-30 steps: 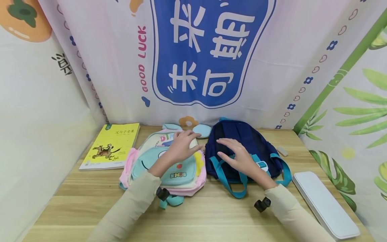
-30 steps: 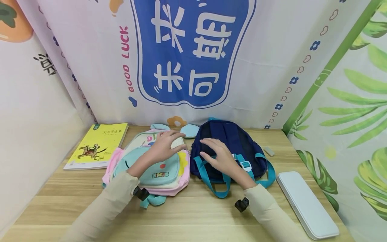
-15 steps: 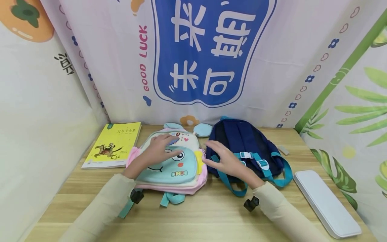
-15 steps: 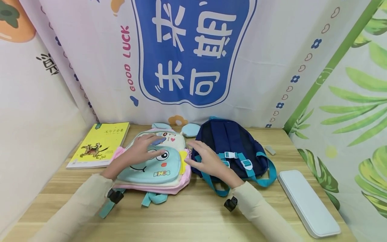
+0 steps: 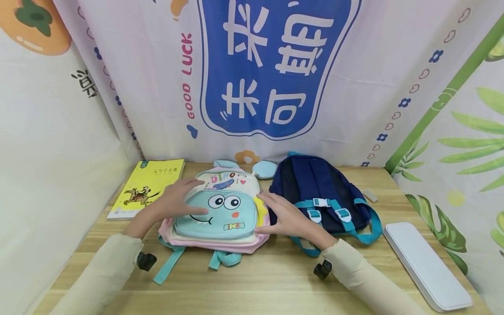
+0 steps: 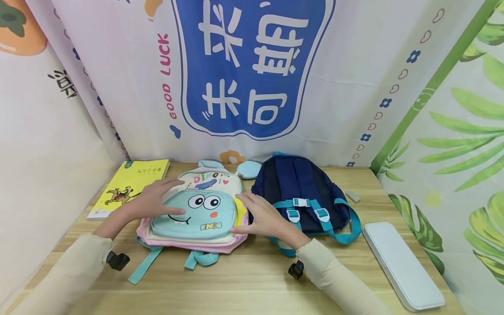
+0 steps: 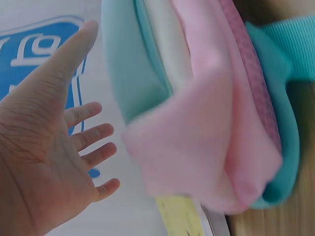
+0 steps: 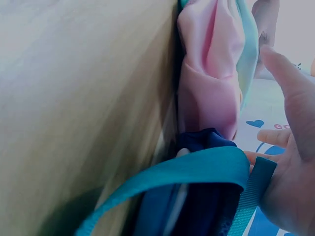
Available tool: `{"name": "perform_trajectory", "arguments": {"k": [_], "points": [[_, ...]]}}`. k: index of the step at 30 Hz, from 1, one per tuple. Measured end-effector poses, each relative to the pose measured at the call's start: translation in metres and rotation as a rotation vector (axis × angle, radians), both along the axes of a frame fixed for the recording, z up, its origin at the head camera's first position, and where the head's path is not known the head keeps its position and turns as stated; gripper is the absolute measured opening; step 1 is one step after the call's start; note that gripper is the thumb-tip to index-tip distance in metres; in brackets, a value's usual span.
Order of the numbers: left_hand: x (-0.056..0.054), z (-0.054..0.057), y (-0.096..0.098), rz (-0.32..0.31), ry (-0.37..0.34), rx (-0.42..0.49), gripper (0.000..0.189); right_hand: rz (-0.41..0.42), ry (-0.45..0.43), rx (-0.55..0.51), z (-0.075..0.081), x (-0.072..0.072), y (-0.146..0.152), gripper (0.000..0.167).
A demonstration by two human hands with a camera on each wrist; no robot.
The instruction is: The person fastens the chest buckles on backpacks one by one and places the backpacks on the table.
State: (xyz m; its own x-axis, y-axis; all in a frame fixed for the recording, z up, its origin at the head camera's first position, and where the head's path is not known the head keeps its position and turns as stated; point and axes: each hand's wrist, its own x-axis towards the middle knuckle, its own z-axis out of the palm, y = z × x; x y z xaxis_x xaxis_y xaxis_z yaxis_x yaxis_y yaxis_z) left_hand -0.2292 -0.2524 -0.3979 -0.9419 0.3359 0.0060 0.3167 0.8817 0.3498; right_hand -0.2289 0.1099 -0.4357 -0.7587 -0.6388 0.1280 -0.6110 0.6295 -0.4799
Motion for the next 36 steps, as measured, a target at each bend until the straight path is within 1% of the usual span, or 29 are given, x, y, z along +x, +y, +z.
{"name": "perform_trajectory", "arguments": {"k": [4,9,12,15,17,21,26,28,36], "points": [[0.006,0.001,-0.013,-0.012,-0.021,0.001,0.105,-0.007,-0.002,0.043,-0.001,0.002,0.0,0.107],[0.01,0.0,-0.028,-0.049,-0.043,0.022,0.112,-0.005,0.014,0.101,-0.003,0.004,0.001,0.114],[0.013,0.0,-0.037,-0.074,-0.044,0.033,0.113,-0.001,0.026,0.126,-0.004,0.006,0.002,0.115],[0.016,0.001,-0.044,-0.09,-0.05,0.049,0.112,0.006,0.053,0.151,-0.006,0.008,0.002,0.116],[0.018,0.002,-0.048,-0.095,-0.06,0.071,0.112,0.018,0.089,0.172,-0.008,0.009,0.002,0.118],[0.023,0.004,-0.053,-0.093,-0.097,0.108,0.114,0.037,0.169,0.198,-0.013,0.011,0.002,0.124],[0.026,0.003,-0.058,-0.067,-0.132,0.086,0.116,0.015,0.219,0.197,-0.015,0.012,0.001,0.126],[0.026,0.002,-0.059,-0.057,-0.14,0.077,0.116,0.001,0.225,0.204,-0.015,0.011,0.001,0.127],[0.026,0.002,-0.057,-0.099,-0.121,0.089,0.109,-0.026,0.209,0.231,-0.015,0.01,0.0,0.127]]}}
